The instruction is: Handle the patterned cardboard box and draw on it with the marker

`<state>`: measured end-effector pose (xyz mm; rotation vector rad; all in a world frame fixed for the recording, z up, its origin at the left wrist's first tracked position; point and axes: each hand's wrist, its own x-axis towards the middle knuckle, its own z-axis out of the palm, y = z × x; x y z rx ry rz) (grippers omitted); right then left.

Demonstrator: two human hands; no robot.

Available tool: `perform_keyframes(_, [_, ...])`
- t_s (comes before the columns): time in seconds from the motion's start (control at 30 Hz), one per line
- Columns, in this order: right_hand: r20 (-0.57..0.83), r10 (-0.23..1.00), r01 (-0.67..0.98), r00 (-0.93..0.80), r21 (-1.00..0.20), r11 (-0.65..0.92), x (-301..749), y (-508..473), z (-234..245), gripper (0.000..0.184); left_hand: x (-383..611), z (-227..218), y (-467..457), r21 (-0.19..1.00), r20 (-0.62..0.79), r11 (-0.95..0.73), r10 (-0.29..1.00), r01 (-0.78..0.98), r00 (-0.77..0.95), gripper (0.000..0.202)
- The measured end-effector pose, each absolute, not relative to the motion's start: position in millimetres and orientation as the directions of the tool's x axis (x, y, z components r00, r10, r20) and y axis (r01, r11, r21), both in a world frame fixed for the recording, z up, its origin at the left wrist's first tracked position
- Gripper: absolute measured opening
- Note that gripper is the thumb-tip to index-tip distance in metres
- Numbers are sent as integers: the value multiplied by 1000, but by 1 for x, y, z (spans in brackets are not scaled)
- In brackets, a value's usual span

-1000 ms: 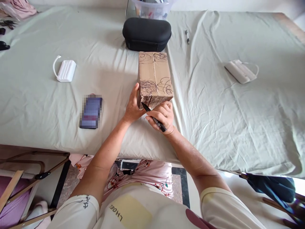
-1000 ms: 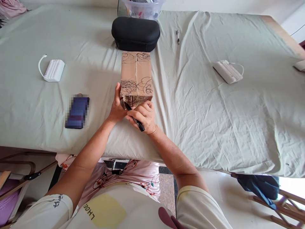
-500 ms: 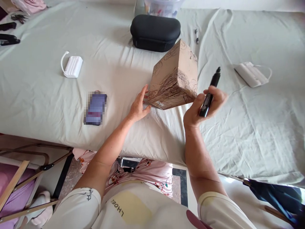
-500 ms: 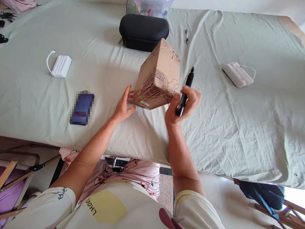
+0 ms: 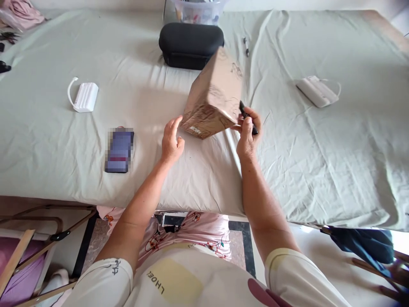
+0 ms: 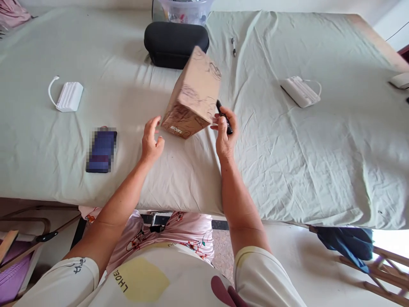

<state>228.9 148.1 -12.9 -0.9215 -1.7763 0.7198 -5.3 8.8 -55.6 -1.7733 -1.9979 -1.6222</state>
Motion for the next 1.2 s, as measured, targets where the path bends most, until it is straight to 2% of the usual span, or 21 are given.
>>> perform_keyframes(0.1, [409,869,63,-278,-895,442,219,137,-8,67,-6,-55,9,693,555,-153,736,705,-386,69])
perform_keyframes(0.17, [389,860,1,-330,-911,412,214,131,-6,68,-5,-55,10,732,505,-133,764,668,-401,68])
perform_keyframes(0.33, [329,849,40,-413,-925,378,208,123,-8,76,-2,-52,10,777,474,-118,756,618,-451,67])
perform_keyframes(0.47, [334,866,67,-373,-921,384,210,128,-16,69,-7,-48,9,766,487,-70,711,638,-507,47])
perform_keyframes(0.53, [355,874,127,-332,-901,415,214,135,-19,61,-9,-47,9,777,481,-44,685,628,-548,40])
perform_keyframes(0.6, [368,873,270,-319,-848,456,220,143,-22,53,-12,-49,9,790,473,-32,667,613,-575,41])
perform_keyframes(0.7, [316,873,566,-371,-669,482,230,154,-24,48,-15,-53,12,788,479,-18,645,615,-595,43])
perform_keyframes(0.8, [243,890,740,-387,-494,456,234,157,-27,45,-18,-56,13,794,471,-2,635,608,-613,46])
perform_keyframes(0.9, [233,899,790,-372,-428,438,232,157,-31,43,-20,-55,13,800,455,20,630,599,-629,46])
perform_keyframes(1.03, [264,902,804,-342,-415,426,229,156,-34,44,-15,-46,4,769,486,53,599,637,-637,39])
perform_keyframes(1.1, [297,899,797,-320,-428,426,229,158,-34,42,-9,-40,-7,726,538,54,576,686,-615,36])
perform_keyframes(1.2, [403,871,721,-282,-510,469,229,161,-35,39,-3,-32,-39,663,621,50,519,747,-587,32])
